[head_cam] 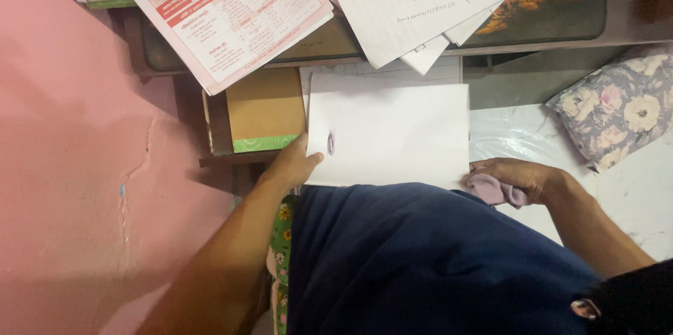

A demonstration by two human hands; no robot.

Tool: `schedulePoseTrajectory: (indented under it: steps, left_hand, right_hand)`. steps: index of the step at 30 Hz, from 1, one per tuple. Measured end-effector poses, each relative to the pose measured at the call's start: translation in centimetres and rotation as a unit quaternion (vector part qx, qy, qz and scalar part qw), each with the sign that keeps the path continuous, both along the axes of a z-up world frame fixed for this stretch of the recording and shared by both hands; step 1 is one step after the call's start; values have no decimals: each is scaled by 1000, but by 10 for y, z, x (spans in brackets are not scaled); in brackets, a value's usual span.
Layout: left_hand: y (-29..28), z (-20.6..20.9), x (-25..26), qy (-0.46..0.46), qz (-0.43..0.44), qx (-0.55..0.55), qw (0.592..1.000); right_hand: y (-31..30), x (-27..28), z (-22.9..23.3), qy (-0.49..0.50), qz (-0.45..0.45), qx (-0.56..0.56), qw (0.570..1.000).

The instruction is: The person wipes a desk drawer and its contents with a cloth, then places papers, a notebook, a calculator, and a pen holder into the drawer. The person also wipes the desk surface and moves a pen holder to a nearby table.

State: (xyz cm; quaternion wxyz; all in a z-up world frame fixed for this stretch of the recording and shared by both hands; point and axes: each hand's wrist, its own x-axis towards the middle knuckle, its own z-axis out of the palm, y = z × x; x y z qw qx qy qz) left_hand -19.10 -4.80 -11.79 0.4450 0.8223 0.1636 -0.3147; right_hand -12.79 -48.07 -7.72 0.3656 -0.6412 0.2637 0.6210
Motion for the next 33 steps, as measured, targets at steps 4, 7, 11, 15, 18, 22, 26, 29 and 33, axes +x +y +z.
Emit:
schedulePoseTrajectory:
  steps: [4, 7, 11, 15, 18, 22, 26, 29, 33]
  left_hand:
    - [-3, 13, 1, 43, 83, -64, 994]
    - [-1, 23, 9, 67, 170, -154, 971]
    - [1, 11, 37, 21, 239, -171, 955]
    - [3, -15, 69, -36, 278, -158, 947]
    - [2, -25, 86, -59, 294, -178, 937]
    - [0, -25, 94, -65, 230, 62, 969]
    - [0, -20, 84, -83, 173, 125, 974]
    - [-2, -19, 74, -109, 139, 184, 967]
    - [-4, -14, 66, -68, 191, 151, 968]
  right_hand:
    - [6, 4, 16, -54, 11, 73, 996]
    - [19, 20, 37, -104, 71, 2, 992]
    - [42, 48, 55, -177, 47, -59, 981]
    - [60, 73, 47, -254, -11, -20, 967]
    - [66, 84, 32, -277, -40, -41, 959]
    - [63, 87, 15, -287, -27, -77, 954]
    - [60, 80, 5, -379, 137, -117, 908]
    - [59, 75, 1, -356, 121, -139, 916]
    - [58, 71, -4, -343, 123, -169, 916]
